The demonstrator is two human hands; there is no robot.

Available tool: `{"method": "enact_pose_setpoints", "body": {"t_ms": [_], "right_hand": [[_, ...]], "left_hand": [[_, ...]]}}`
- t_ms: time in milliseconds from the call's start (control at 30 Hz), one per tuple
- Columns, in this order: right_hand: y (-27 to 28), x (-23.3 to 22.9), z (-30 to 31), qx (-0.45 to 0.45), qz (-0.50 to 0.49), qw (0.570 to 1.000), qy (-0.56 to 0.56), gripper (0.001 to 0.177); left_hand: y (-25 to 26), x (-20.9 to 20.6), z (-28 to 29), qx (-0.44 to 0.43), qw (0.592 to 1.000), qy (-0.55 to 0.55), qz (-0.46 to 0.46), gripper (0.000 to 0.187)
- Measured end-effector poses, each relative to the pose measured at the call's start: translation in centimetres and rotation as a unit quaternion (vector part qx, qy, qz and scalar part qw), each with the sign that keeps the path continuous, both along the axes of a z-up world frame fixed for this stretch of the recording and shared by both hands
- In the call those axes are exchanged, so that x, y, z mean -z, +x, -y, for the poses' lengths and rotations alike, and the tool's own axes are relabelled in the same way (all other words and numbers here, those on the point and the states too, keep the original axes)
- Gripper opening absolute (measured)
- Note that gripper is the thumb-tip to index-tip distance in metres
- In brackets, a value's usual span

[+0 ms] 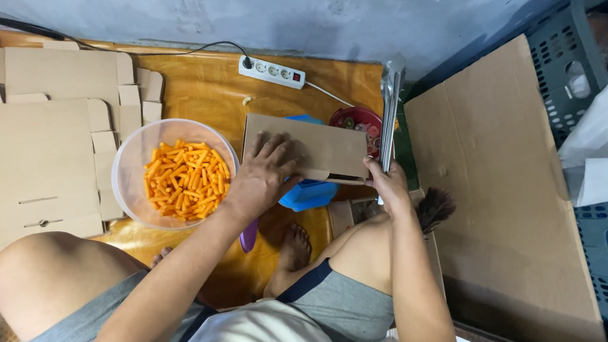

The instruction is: Packaging snacks by filling small bags using tongs and placing them into a cardboard box.

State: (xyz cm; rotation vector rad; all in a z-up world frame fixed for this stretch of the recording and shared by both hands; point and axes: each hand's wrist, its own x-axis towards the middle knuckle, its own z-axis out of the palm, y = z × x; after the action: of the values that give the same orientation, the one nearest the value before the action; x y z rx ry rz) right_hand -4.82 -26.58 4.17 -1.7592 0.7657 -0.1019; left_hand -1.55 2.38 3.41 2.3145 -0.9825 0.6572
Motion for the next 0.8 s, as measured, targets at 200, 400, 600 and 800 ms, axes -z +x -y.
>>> {"method": "enact_pose_setpoints", "body": {"t_ms": [200,400,600,800], "right_hand": [[-0.1,0.3,0.3,-0.004,-0.007,1.0,-0.003,0.048],[-0.1,-0.2,0.2,-0.021,-0.022,1.0,0.005,0.06],[0.0,-1.3,-0.7,-0.013,-0.015,1.0,0.01,0.065],[-0.1,-2.1,-1.1,-0.033,-0.045,0.998,-0.011,0.068]], "left_hand": [[-0.4,-0.4,0.4,-0.012,1.0,0.003,-0.001,0.021],[-0.9,-0.9,0.7,-0.001,1.0,-0.006,0.024,0.009],[-0.8,0.1,1.0,0.006,0.999,-0.001,0.043,0.013],[-0.5,1.7,0.8,0.039,0.997,0.031,0.058,0.015]]}}
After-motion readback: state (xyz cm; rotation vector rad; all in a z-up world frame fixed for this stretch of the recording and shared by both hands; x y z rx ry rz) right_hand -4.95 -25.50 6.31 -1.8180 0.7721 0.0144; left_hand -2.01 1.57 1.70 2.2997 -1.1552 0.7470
